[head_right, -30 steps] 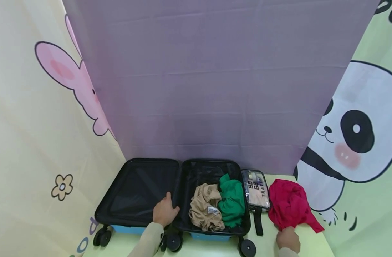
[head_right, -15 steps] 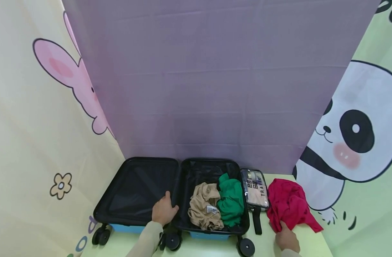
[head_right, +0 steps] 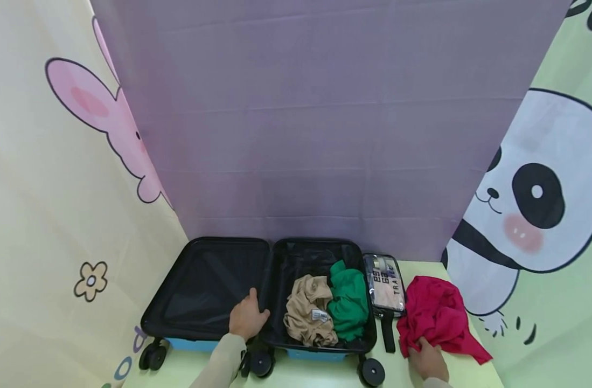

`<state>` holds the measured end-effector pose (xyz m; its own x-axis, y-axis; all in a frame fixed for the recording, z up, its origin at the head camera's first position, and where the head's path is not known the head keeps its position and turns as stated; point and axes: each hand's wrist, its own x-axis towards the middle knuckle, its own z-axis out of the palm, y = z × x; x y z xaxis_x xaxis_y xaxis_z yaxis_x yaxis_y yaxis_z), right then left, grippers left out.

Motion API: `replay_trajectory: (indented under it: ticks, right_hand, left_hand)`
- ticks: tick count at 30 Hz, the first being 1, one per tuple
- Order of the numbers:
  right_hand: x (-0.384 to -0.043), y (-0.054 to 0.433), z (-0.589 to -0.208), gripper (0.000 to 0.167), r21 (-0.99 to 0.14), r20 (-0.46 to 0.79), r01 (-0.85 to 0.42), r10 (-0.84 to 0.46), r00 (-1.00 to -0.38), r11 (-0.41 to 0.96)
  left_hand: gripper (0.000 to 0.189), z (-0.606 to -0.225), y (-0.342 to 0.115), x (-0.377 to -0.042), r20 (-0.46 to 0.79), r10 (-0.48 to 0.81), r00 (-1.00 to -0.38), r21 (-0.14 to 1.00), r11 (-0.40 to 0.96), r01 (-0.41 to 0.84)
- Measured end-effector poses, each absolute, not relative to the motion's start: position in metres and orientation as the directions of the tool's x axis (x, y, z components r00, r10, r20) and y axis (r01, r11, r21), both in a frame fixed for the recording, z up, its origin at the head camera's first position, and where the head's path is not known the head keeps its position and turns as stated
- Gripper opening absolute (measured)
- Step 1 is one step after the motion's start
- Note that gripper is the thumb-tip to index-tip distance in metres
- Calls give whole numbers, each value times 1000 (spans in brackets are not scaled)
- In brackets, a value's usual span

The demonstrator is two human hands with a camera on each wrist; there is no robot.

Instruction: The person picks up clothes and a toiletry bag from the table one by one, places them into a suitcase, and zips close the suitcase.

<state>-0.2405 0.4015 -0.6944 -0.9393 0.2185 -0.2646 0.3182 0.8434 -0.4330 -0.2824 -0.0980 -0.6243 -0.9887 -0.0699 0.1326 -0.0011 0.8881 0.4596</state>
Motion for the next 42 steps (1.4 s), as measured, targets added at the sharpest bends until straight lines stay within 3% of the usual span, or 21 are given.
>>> replay_trajectory:
  ticks: [4,9,15,20,23,33,37,42]
  right_hand:
    - [-237,399,-693,37,-451,-223,370,299,-928,812]
    - [-230,389,-690,30,-514,-102,446,463,-880,733]
    - [-231,388,-679,34,-506,-32,493,556,-831,708]
    - [-239,393,-663,33,-505,142,438,572,-808,744]
    - [-245,395,-656,32,-529,182,386,545,-818,756]
    - [-253,408,-654,30,-605,-34,331,392,-919,724]
    - [-253,417,-654,33,-616,-130,351,349,-928,705]
    - [-251,420,-660,48,-560,-199,382,328,-923,735]
  left_hand:
    - [63,-624,-98,-283,123,-73,-990,459,888,-8]
    - [63,-623,-98,-286,126,-74,-989,450,893,-10]
    - [63,-621,-97,-286,123,-77,-989,456,890,-13]
    - [65,-621,-97,-286,121,-70,-990,455,891,-7]
    - [65,-622,-98,-287,121,-66,-990,453,891,-4]
    - [62,-627,-96,-289,114,-69,-991,442,897,-12]
    - [64,-627,-97,-287,109,-74,-991,438,899,-19]
    - [64,-627,-98,-285,108,-77,-991,438,899,-22]
